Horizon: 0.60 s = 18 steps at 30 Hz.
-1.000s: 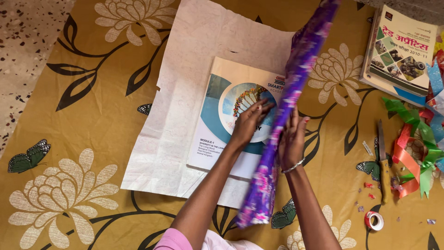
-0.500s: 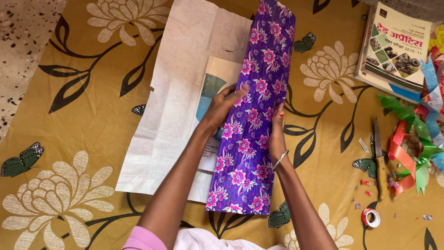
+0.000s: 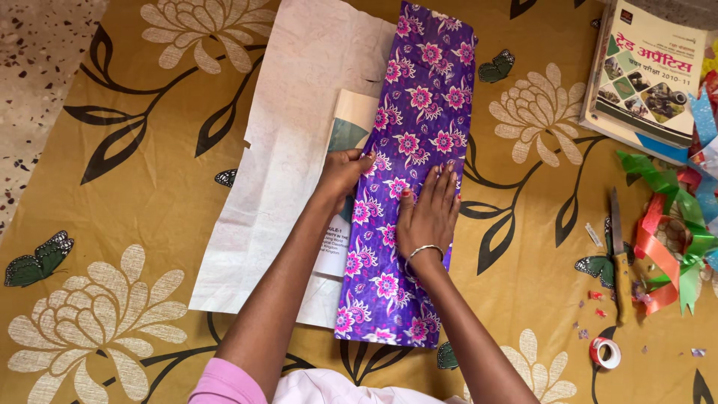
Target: The person wraps a book with purple floral wrapping paper, folding the sides over the cover and smoothing the edges to create a neat cover. The book remains on a patterned floor surface throughout the process.
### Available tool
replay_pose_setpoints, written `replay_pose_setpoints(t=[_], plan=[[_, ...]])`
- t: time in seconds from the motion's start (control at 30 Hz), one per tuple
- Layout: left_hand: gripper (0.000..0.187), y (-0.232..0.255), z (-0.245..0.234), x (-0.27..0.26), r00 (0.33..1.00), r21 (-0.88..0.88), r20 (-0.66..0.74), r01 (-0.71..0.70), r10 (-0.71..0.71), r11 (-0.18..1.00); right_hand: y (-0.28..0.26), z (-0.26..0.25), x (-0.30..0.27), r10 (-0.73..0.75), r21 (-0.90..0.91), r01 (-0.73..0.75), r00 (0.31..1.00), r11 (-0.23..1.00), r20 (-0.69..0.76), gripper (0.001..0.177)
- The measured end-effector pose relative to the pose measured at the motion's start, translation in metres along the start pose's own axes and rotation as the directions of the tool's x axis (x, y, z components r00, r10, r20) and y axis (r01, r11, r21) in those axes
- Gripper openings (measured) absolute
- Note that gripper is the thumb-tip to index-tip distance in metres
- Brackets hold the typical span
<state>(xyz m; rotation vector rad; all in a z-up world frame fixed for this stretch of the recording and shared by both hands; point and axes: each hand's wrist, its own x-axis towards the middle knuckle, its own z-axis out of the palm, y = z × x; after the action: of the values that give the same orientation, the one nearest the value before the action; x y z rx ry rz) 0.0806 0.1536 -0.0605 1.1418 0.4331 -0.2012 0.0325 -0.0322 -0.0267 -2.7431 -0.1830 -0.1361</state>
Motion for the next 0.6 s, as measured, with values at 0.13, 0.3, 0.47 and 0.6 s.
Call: replay_pose_setpoints(t=[0.13,0.3,0.47,0.6], plan=[[0.026,0.001,0.005,-0.002,0.998,-0.074,-0.014,-0.056,0.056,0.996,-0.013,-0.01,-0.004,-0.011,-0.076,0.01,1.0,0.997,-0.022,0.076],[0.027,0.015,0.014,0.002,0.979,-0.002,-0.118,-0.17,0.169,0.985,-0.018,-0.016,-0.003,0.002,-0.083,-0.003,1.0,0.997,-0.008,0.078],[0.031,0.021,0.017,0.002,0.981,-0.093,-0.083,-0.18,0.173,0.979,-0.017,-0.014,-0.004,0.006,-0.086,-0.006,1.0,0.996,-0.003,0.079],[0.034,0.029,0.02,-0.004,0.98,-0.009,-0.106,-0.169,0.167,0.986,-0.017,-0.013,-0.003,0.003,-0.097,-0.004,1.0,0.995,-0.011,0.079]])
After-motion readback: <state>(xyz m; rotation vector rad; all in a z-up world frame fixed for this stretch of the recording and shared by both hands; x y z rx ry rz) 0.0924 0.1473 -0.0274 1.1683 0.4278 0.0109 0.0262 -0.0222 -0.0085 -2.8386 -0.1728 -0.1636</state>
